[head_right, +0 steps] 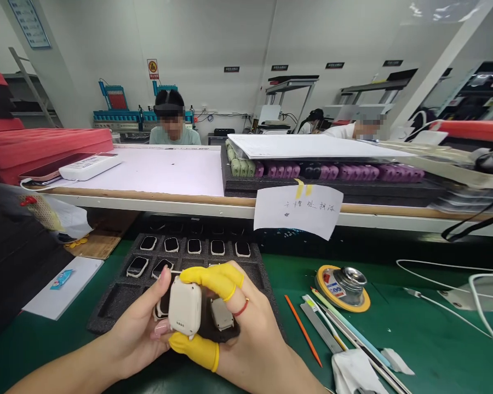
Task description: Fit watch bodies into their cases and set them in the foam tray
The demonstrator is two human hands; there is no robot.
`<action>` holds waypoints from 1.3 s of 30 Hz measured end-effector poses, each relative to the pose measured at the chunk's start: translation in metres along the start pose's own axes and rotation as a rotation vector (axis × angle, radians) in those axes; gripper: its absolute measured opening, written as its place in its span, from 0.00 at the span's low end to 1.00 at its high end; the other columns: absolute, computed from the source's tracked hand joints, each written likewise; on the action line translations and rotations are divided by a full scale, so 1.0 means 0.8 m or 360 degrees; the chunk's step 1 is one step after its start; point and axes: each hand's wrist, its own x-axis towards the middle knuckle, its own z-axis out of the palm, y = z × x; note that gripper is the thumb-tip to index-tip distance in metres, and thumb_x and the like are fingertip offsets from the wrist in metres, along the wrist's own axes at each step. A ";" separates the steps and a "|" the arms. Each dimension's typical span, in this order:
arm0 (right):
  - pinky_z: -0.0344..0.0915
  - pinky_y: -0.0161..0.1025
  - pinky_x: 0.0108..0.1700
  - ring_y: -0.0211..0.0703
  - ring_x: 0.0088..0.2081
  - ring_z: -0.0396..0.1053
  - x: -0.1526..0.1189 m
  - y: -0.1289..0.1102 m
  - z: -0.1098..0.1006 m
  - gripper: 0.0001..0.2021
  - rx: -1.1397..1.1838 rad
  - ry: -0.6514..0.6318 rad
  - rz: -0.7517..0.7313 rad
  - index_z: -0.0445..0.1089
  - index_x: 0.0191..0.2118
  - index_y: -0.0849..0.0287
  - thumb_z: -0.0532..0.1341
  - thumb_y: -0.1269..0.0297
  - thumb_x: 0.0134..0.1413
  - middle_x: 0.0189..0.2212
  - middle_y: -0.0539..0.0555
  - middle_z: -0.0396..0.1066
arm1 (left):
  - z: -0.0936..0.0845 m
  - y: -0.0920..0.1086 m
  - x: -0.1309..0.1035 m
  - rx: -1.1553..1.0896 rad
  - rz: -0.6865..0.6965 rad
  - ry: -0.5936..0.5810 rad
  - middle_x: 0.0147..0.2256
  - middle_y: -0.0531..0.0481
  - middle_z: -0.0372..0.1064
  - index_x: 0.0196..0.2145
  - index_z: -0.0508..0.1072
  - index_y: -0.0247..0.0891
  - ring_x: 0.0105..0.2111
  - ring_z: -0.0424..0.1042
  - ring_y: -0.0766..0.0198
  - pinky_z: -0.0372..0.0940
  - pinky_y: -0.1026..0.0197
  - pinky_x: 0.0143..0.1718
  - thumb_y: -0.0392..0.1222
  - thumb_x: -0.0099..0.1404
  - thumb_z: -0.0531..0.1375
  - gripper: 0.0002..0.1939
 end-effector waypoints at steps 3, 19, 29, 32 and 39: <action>0.71 0.36 0.45 0.42 0.44 0.71 0.000 0.002 -0.003 0.27 0.0057 -0.0064 0.0042 0.65 0.56 0.50 0.73 0.64 0.51 0.44 0.50 0.73 | 0.003 0.006 -0.003 -0.0037 0.0020 0.0032 0.19 0.57 0.67 0.33 0.76 0.34 0.14 0.48 0.81 0.42 0.75 0.17 0.56 0.48 0.75 0.25; 0.72 0.49 0.50 0.51 0.47 0.74 -0.013 0.067 -0.043 0.19 -0.0478 -0.0087 0.0351 0.69 0.53 0.55 0.66 0.61 0.55 0.47 0.58 0.76 | 0.006 0.015 0.005 -0.0238 0.0190 0.0163 0.30 0.51 0.69 0.36 0.73 0.33 0.16 0.55 0.79 0.50 0.75 0.14 0.42 0.69 0.61 0.08; 0.68 0.59 0.58 0.54 0.56 0.71 -0.033 0.099 -0.055 0.17 -0.0406 -0.0136 0.0547 0.69 0.56 0.55 0.59 0.60 0.64 0.53 0.60 0.74 | 0.004 0.015 0.010 0.0073 0.0185 0.0080 0.32 0.46 0.72 0.40 0.77 0.30 0.17 0.57 0.78 0.51 0.74 0.17 0.51 0.70 0.60 0.17; 0.72 0.49 0.55 0.49 0.53 0.74 -0.006 0.043 -0.044 0.14 -0.0184 -0.0154 0.0388 0.69 0.53 0.52 0.63 0.59 0.63 0.51 0.56 0.75 | 0.001 0.011 0.013 0.0007 0.0055 -0.0021 0.32 0.41 0.73 0.39 0.77 0.28 0.18 0.60 0.75 0.53 0.72 0.18 0.56 0.72 0.54 0.25; 0.72 0.46 0.51 0.49 0.49 0.73 0.012 0.010 -0.006 0.10 -0.0102 -0.0166 -0.0078 0.68 0.38 0.53 0.70 0.62 0.55 0.47 0.56 0.74 | 0.000 0.008 0.013 -0.0033 -0.0001 0.0040 0.29 0.43 0.73 0.37 0.78 0.30 0.16 0.57 0.77 0.50 0.74 0.17 0.55 0.70 0.57 0.23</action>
